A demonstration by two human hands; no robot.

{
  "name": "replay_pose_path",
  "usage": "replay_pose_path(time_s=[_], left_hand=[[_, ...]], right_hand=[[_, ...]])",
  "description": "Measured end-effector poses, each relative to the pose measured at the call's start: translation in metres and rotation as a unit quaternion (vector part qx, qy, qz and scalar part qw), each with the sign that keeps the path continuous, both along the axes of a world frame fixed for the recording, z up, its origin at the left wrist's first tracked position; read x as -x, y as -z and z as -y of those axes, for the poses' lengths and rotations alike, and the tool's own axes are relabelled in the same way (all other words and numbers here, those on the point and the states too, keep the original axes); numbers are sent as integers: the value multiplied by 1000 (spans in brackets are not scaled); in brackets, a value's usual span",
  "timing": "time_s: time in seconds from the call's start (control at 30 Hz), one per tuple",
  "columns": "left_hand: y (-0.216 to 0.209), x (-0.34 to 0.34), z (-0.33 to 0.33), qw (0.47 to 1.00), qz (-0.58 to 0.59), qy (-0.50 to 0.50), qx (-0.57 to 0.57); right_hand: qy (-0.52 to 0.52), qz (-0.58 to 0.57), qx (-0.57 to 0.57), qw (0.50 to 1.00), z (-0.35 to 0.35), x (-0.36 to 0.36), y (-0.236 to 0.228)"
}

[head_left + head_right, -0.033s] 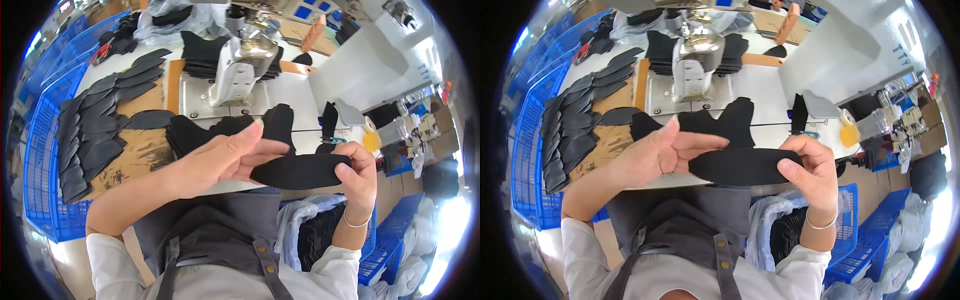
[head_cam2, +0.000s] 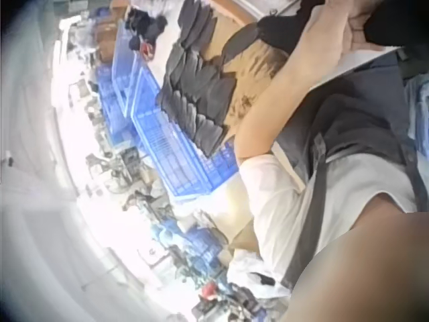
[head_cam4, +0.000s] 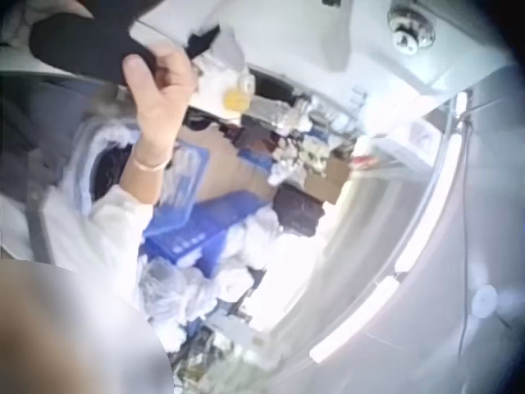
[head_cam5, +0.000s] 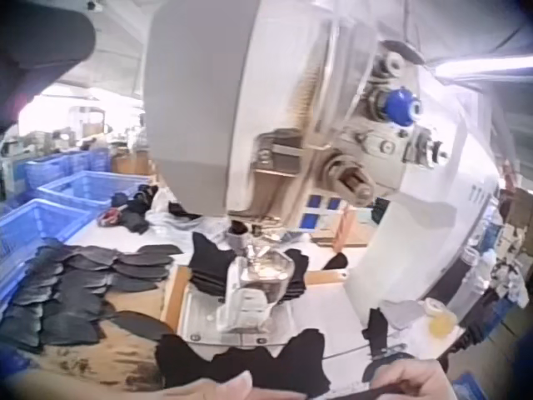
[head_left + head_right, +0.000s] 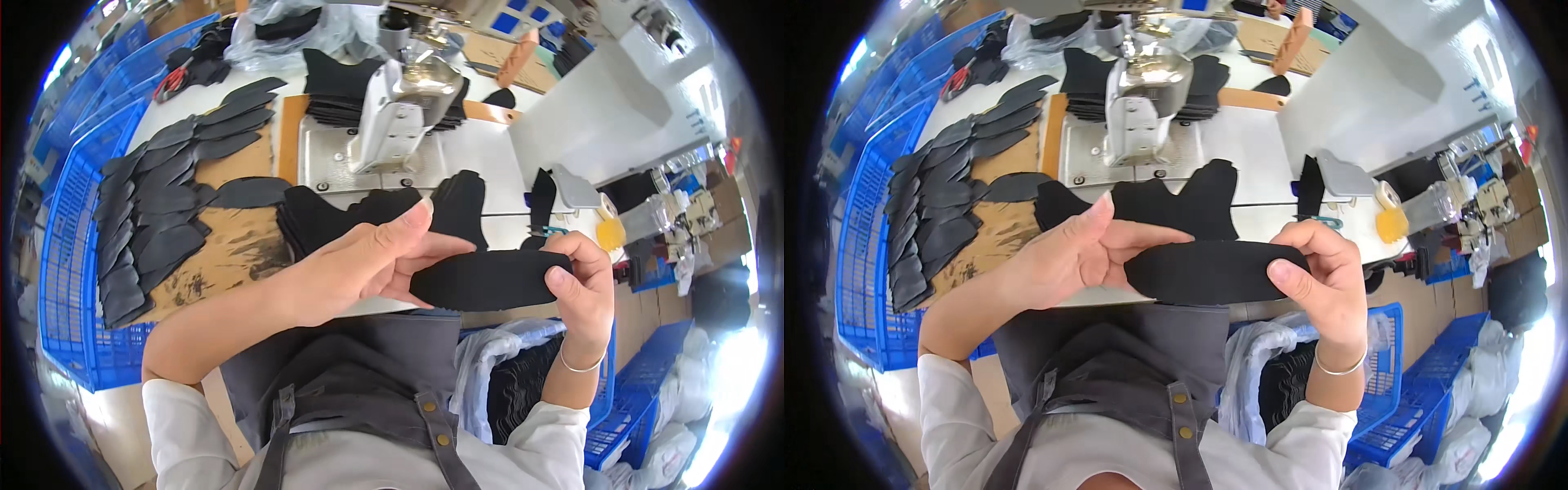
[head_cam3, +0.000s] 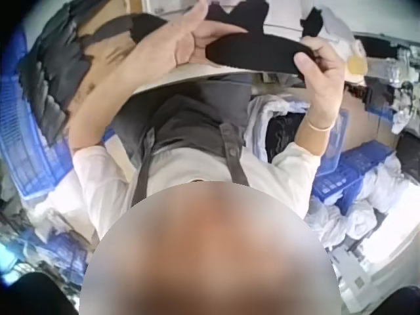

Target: Organizing and trimming shoe upper components at a manufacturing workbench.

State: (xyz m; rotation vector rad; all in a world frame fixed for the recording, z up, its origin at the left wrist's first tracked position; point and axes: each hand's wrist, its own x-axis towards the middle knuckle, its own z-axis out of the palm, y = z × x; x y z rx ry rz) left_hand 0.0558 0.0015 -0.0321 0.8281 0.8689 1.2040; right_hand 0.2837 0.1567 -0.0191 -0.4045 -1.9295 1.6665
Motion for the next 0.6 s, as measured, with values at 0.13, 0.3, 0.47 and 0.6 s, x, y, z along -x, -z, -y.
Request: replay_pose_path(time_s=[0.13,0.3,0.47,0.6], left_hand=[[0,9,18,999,36,25,-1],[0,11,35,999,1,-39,36],[-7,23,38,993,-111,-5,40],[-4,26,40,992,-92,-40,74]], right_hand=[[-19,6,41,999,8,13,2],[-36,0,30,999,12,28,6],[-45,17,31,998,10,39,11],[-58,11,23,998,9,47,13]])
